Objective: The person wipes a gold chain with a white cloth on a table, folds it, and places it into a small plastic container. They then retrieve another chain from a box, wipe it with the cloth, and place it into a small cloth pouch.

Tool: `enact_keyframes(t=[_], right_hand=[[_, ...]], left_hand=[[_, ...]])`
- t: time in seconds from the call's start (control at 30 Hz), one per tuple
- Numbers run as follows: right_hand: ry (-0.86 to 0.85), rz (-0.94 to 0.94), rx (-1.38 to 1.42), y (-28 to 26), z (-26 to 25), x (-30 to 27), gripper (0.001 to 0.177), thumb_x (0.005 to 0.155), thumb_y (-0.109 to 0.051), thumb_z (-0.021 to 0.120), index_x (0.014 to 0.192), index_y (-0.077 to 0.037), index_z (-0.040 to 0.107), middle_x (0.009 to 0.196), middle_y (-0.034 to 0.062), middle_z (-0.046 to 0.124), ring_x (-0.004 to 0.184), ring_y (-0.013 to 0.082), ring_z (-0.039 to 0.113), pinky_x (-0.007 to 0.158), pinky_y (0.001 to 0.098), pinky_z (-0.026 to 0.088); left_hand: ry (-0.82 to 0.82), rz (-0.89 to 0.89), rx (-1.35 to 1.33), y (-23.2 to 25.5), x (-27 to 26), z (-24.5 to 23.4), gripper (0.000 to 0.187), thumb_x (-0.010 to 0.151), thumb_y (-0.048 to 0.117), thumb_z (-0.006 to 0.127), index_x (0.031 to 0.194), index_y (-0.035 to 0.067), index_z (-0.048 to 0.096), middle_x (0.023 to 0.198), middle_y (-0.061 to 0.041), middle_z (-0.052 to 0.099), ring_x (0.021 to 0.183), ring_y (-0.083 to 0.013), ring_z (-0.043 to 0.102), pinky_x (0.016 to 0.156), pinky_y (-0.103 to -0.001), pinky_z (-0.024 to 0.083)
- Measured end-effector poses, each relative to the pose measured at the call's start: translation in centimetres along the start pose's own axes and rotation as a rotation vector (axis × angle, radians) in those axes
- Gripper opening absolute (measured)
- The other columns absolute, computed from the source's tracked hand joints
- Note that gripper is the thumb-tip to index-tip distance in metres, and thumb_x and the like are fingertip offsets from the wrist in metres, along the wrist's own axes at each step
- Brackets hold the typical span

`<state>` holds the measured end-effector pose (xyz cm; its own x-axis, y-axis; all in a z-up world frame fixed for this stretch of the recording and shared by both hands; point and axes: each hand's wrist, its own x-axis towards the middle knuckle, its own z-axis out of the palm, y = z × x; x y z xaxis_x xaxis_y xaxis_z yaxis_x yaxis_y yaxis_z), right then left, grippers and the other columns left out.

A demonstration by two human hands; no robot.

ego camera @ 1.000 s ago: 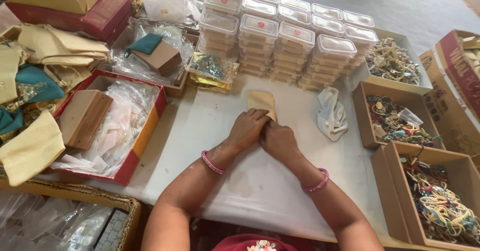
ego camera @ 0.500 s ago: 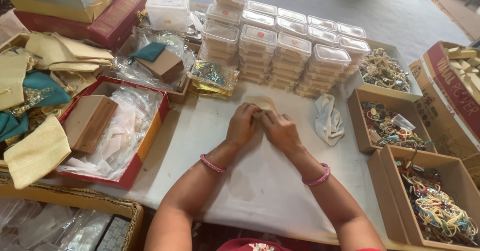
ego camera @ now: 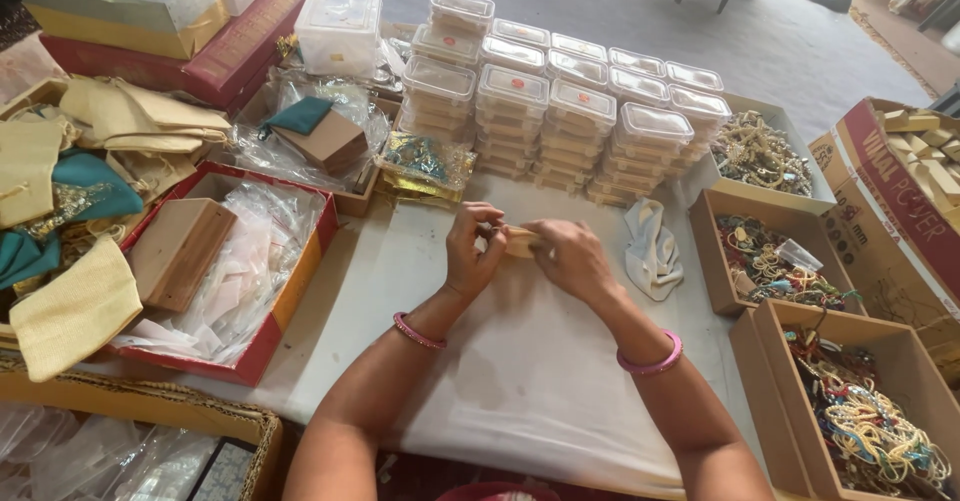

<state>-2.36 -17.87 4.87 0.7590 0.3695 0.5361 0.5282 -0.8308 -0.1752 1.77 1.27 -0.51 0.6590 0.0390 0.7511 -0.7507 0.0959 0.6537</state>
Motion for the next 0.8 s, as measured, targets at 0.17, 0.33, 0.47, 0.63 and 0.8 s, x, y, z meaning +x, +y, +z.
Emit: enact_keyframes(t=[0.17, 0.33, 0.47, 0.63, 0.8], right_hand=[[-0.042, 0.403, 0.242, 1.3, -2.8, 3.0, 0.026, 0.09, -0.02, 0.074, 0.114, -0.01, 0.075, 0.096, 0.0109, 0.076, 0.084, 0.0235, 0.074, 0.075, 0.0372, 0.057], [0.181, 0.325, 0.246, 1.2, -2.6, 2.5, 0.019, 0.093, -0.009, 0.073, 0.112, -0.006, 0.074, 0.1, 0.0122, 0.074, 0.08, 0.0263, 0.073, 0.073, 0.036, 0.056], [0.059, 0.144, 0.203, 2.1, -0.3, -0.9, 0.032, 0.081, -0.005, 0.077, 0.113, -0.008, 0.074, 0.112, 0.0125, 0.072, 0.101, 0.0314, 0.07, 0.084, 0.0387, 0.055], [-0.238, 0.265, 0.23, 4.4, 1.7, -3.5, 0.056, 0.062, -0.008, 0.089, 0.113, -0.002, 0.066, 0.121, 0.0207, 0.061, 0.112, 0.0427, 0.058, 0.089, 0.0451, 0.048], [-0.332, 0.514, 0.107, 6.5, 2.6, -4.5, 0.025, 0.075, 0.0, 0.069, 0.098, -0.006, 0.064, 0.1, 0.0125, 0.069, 0.098, 0.0358, 0.066, 0.085, 0.0451, 0.053]], left_hand=[[0.004, -0.011, 0.086, -1.2, 0.0, -0.9, 0.045, 0.093, 0.017, 0.077, 0.132, 0.008, 0.055, 0.127, -0.006, 0.055, 0.101, -0.0174, 0.057, 0.076, -0.03, 0.049], [-0.075, -0.134, 0.233, -0.4, 1.2, -1.4, 0.066, 0.085, 0.028, 0.083, 0.139, 0.01, 0.05, 0.13, -0.007, 0.056, 0.099, -0.0182, 0.058, 0.074, -0.031, 0.05], [-0.202, -0.162, 0.362, -1.7, 1.0, -1.5, 0.069, 0.077, 0.02, 0.081, 0.138, 0.012, 0.051, 0.134, -0.009, 0.053, 0.106, -0.0261, 0.059, 0.079, -0.036, 0.053], [-0.388, -0.201, 0.587, -4.9, -0.8, -1.5, 0.045, 0.075, 0.006, 0.071, 0.119, 0.016, 0.069, 0.131, -0.01, 0.058, 0.118, -0.0345, 0.06, 0.089, -0.043, 0.055], [-0.539, -0.241, 0.653, -4.1, -1.2, -1.1, 0.021, 0.086, 0.015, 0.07, 0.107, 0.015, 0.073, 0.115, -0.007, 0.065, 0.105, -0.0308, 0.065, 0.088, -0.045, 0.053]])
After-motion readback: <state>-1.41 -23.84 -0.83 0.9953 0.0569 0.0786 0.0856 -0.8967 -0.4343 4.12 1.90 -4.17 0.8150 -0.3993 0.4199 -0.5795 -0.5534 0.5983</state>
